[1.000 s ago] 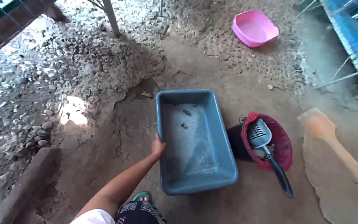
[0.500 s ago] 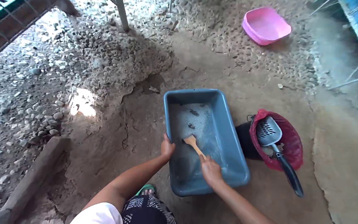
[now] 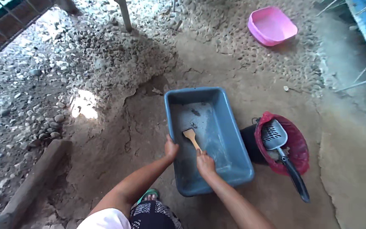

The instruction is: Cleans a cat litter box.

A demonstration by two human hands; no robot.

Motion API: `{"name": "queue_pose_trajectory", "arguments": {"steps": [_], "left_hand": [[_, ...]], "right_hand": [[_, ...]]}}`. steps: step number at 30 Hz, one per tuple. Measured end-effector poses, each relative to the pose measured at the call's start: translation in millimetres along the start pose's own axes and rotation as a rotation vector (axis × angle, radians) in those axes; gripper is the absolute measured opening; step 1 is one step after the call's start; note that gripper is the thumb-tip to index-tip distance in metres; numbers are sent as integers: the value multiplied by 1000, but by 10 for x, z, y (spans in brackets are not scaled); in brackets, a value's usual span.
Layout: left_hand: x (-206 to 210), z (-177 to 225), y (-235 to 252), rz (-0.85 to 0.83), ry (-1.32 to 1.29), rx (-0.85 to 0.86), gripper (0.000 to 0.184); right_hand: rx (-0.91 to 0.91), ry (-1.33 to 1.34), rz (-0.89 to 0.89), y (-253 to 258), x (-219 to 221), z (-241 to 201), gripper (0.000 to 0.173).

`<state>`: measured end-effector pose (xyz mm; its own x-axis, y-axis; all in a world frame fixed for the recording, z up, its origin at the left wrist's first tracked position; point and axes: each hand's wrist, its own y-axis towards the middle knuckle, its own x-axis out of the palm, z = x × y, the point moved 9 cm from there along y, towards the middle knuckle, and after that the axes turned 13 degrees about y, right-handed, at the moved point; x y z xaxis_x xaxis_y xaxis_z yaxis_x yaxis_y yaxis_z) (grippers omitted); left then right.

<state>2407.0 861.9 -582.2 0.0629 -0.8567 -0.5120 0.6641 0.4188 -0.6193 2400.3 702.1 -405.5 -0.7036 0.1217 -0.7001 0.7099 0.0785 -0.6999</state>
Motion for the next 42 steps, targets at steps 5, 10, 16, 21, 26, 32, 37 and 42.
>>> {"name": "queue_pose_trajectory", "arguments": {"steps": [5,10,16,21,26,32,37,42], "left_hand": [[-249,290,-530,-108,-49,-12,78],[-527,321,-595,-89,-29,-24,73],[-499,317,-567,-103,8,-40,72],[-486,320,-567,-89,15,-27,69],[-559,355,-589,-85,20,5,75],[-527,364,-588,-103,50,-25,75],[-470,282,-525,40,63,82,70],[-535,345,-553,-97,57,-15,70]], "right_hand": [[-31,68,184,913,-330,-496,46],[-35,79,137,828,-927,-509,33],[53,-184,15,-249,-205,713,47],[-11,-98,71,434,-230,240,48],[-58,-51,192,1047,-692,-336,43],[-59,-236,-84,-243,293,249,57],[-101,-164,-4,292,179,-263,52],[-106,-8,171,899,-380,-969,40]]}}
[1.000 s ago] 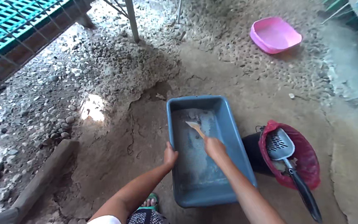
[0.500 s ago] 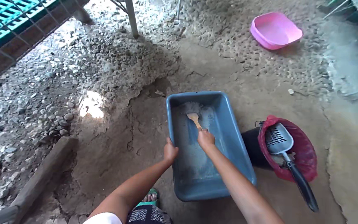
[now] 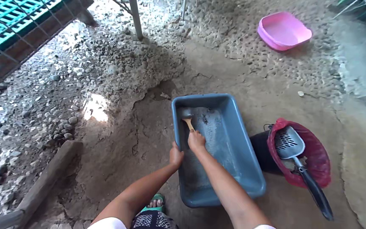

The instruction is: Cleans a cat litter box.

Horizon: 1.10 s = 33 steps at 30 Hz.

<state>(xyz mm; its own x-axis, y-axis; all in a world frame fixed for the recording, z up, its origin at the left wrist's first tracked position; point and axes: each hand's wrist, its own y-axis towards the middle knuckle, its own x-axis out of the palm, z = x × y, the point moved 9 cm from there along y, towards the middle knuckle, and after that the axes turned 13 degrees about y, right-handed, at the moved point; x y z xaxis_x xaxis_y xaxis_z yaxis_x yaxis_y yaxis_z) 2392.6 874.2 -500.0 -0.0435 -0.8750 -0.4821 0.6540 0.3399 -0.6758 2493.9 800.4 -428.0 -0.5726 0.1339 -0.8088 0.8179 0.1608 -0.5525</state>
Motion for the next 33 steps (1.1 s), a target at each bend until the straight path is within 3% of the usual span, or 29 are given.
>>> {"name": "queue_pose_trajectory", "arguments": {"steps": [2,6,8,11,14,16,19,22,24,26,28,33], "left_hand": [[19,-36,-12,8,-11,13,71],[10,-22,26,3,-19,0,73],[64,-42,67,-3,-24,-5,74],[116,-115,116,136,-22,83,70],[-20,40,2,-10,-32,34,75],[1,4,2,-27,-33,39,75],[55,-80,192,141,-57,177,71],[-153,91,454,-54,-352,84,81],[-319,291,675,-166,-400,116,81],[-374,411,757,-186,-431,185,74],[-416,504,602,-146,-459,257,77],[-647,558,-349,-46,-424,510,71]], "right_hand": [[7,9,-24,-199,17,106,40],[36,-117,-193,-1087,468,885,57],[82,-196,-249,-1192,565,1095,61],[62,-107,-173,-700,337,812,54],[49,-31,-30,-34,-44,380,45],[58,-20,-9,25,-80,289,43],[58,-54,-85,-532,166,588,50],[102,-133,-202,-1218,543,1118,59],[154,-105,-264,-1410,588,1347,57],[149,86,-187,-1488,483,1535,48],[46,373,3,-1653,290,1722,43],[-340,806,438,-2386,-3,2154,38]]}}
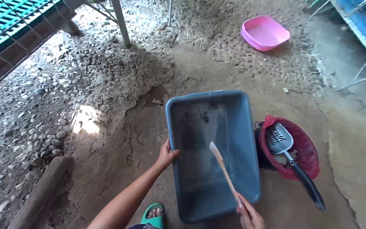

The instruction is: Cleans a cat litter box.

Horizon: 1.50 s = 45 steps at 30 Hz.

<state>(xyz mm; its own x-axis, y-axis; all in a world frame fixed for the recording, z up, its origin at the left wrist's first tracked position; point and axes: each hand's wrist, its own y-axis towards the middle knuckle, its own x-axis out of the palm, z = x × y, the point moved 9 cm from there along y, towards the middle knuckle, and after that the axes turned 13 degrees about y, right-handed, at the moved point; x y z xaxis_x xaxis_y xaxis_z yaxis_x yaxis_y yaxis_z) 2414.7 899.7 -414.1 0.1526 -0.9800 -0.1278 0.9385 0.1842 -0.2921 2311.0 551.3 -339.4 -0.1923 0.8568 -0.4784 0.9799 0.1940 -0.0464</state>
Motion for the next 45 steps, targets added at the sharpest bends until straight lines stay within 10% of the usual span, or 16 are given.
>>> {"name": "queue_pose_trajectory", "arguments": {"steps": [5,11,22,26,30,45], "left_hand": [[-11,304,-600,59,161,350,67],[-14,333,-475,43,149,233,65],[-107,-928,214,74,-66,-296,82],[-92,-1118,228,225,136,-7,88],[-21,-1013,-14,25,333,-450,106],[90,-992,-35,-230,512,-341,88]], "right_hand": [[-28,139,119,-212,-315,-236,39],[-146,-236,106,92,-227,-422,37],[414,-895,-684,677,1301,118,54],[321,-849,-604,1411,1716,108,51],[467,-685,-604,1697,1294,-557,45],[106,-577,-280,1772,124,750,36]]}}
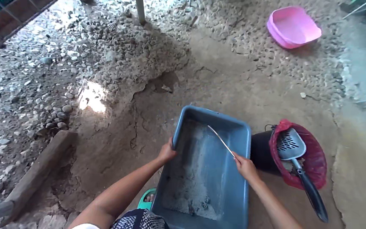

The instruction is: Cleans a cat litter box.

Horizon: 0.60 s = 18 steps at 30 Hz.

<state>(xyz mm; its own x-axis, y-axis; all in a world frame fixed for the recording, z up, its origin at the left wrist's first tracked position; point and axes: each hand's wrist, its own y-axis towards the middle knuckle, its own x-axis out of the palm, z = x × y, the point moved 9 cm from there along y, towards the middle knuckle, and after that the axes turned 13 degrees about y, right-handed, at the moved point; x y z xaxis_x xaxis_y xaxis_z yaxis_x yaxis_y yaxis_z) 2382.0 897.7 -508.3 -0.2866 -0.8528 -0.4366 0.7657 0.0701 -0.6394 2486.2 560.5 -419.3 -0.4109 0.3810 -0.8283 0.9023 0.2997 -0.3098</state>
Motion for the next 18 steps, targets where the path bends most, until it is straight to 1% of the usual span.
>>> {"name": "queue_pose_trajectory", "arguments": {"steps": [2,5,7,10,12,14,15,17,18], "left_hand": [[-12,18,7,-18,25,14,90],[-41,24,12,-26,55,14,91],[-36,16,9,-32,67,7,90],[-44,12,14,-35,74,-4,90],[-40,15,-5,-28,63,-9,89],[-54,7,-9,-14,59,-11,89],[-50,-5,-6,-8,61,-12,89],[-36,-28,23,12,61,-15,89],[-37,-37,37,22,66,-16,89]], "right_hand": [[-40,35,6,145,89,-116,35],[-68,27,-99,473,303,-496,36],[-107,43,-110,634,406,-650,35],[-143,90,-138,835,459,-596,35],[-137,90,-221,932,486,-525,36],[-125,53,-337,904,493,-566,37],[-113,-1,-413,808,483,-601,38],[-52,-167,-567,492,394,-690,40],[-29,-232,-600,319,319,-759,40]]}}
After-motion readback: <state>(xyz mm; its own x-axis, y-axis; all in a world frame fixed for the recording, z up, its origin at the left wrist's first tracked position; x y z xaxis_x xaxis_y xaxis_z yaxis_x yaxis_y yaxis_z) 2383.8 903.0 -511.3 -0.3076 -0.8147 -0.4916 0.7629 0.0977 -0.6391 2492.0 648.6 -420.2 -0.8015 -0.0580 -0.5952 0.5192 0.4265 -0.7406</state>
